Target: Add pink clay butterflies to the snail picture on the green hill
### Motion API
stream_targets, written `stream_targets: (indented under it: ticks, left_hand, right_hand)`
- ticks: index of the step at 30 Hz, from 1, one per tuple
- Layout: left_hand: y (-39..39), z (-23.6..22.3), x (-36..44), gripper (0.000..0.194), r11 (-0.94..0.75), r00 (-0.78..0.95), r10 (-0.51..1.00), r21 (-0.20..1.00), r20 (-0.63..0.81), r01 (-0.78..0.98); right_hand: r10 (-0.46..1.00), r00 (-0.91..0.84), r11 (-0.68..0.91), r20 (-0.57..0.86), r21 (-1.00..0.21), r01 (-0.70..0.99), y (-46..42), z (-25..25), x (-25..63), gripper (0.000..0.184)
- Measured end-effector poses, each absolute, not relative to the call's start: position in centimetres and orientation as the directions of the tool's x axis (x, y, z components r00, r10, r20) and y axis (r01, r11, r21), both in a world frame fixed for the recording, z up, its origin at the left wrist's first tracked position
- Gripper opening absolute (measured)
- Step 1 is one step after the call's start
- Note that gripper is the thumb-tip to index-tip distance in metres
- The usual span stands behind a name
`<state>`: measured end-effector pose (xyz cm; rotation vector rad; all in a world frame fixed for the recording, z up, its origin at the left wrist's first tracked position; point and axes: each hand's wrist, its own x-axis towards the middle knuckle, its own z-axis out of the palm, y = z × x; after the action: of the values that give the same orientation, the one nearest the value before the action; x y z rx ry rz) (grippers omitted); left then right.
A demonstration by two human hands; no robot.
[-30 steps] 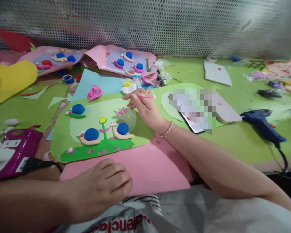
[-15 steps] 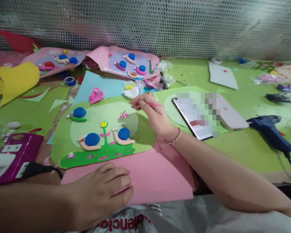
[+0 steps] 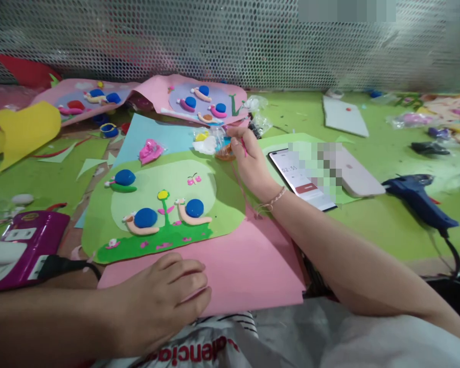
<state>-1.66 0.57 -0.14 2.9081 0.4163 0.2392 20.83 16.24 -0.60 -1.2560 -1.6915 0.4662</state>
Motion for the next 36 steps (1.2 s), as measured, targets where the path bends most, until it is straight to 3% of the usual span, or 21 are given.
stream_targets:
  ticks: [4,9,12,20,23,25,27,29,31,32,34,36]
  left_hand:
    - [0.6,-0.2,-1.7,0.041,-0.947,0.954,0.273,0.212,0.123,0.243]
    - [0.5,-0.2,-1.7,0.039,-0.949,0.949,0.28,0.195,0.148,0.249]
    - [0.6,-0.2,-1.8,0.036,-0.955,0.955,0.253,0.196,0.155,0.221]
    - [0.6,-0.3,-1.7,0.031,-0.959,0.959,0.242,0.183,0.147,0.214]
    - [0.7,-0.3,-1.9,0.038,-0.927,0.936,0.273,0.322,0.221,0.194]
    - [0.7,-0.4,-2.2,0.053,-0.87,0.869,0.335,0.473,0.363,0.138]
    - [0.7,-0.6,-2.3,0.06,-0.79,0.679,0.508,0.601,0.53,0.122]
    - [0.8,-0.9,-2.1,0.058,-0.695,0.399,0.692,0.704,0.602,0.142]
    - [1.1,-1.1,-1.9,0.06,-0.598,0.228,0.794,0.792,0.564,0.124]
    - [1.3,-1.2,-1.7,0.063,-0.547,0.225,0.825,0.833,0.518,0.088]
    - [1.6,-1.2,-1.4,0.069,-0.426,0.326,0.856,0.905,0.402,0.0]
    - [1.7,-1.0,-1.3,0.062,-0.309,0.426,0.861,0.951,0.278,0.002]
  right_hand:
    - [0.891,-0.016,0.382,0.453,-0.732,0.565,17.0,-0.7,21.5,0.024]
    - [0.916,-0.111,0.299,0.385,-0.471,0.83,18.2,-2.1,21.1,0.042]
    - [0.932,-0.089,0.23,0.35,-0.386,0.893,18.2,-2.6,20.3,0.039]
    - [0.927,-0.024,0.203,0.374,-0.447,0.871,18.7,-2.5,19.7,0.017]
    - [0.879,-0.021,0.304,0.477,-0.525,0.795,18.4,-1.7,19.8,0.016]
    - [0.812,-0.081,0.462,0.578,-0.552,0.695,17.4,-0.6,20.1,0.023]
    - [0.744,-0.194,0.628,0.64,-0.569,0.531,15.9,0.7,20.3,0.032]
    - [0.693,-0.333,0.721,0.64,-0.613,0.324,14.0,2.0,20.4,0.034]
    - [0.67,-0.455,0.706,0.586,-0.692,0.148,12.1,3.0,20.2,0.031]
    - [0.625,-0.501,0.723,0.599,-0.686,0.081,11.2,3.5,19.9,0.029]
    - [0.511,-0.606,0.782,0.61,-0.623,0.032,9.7,4.1,19.1,0.024]
    - [0.399,-0.704,0.849,0.588,-0.527,0.041,8.8,4.4,18.3,0.016]
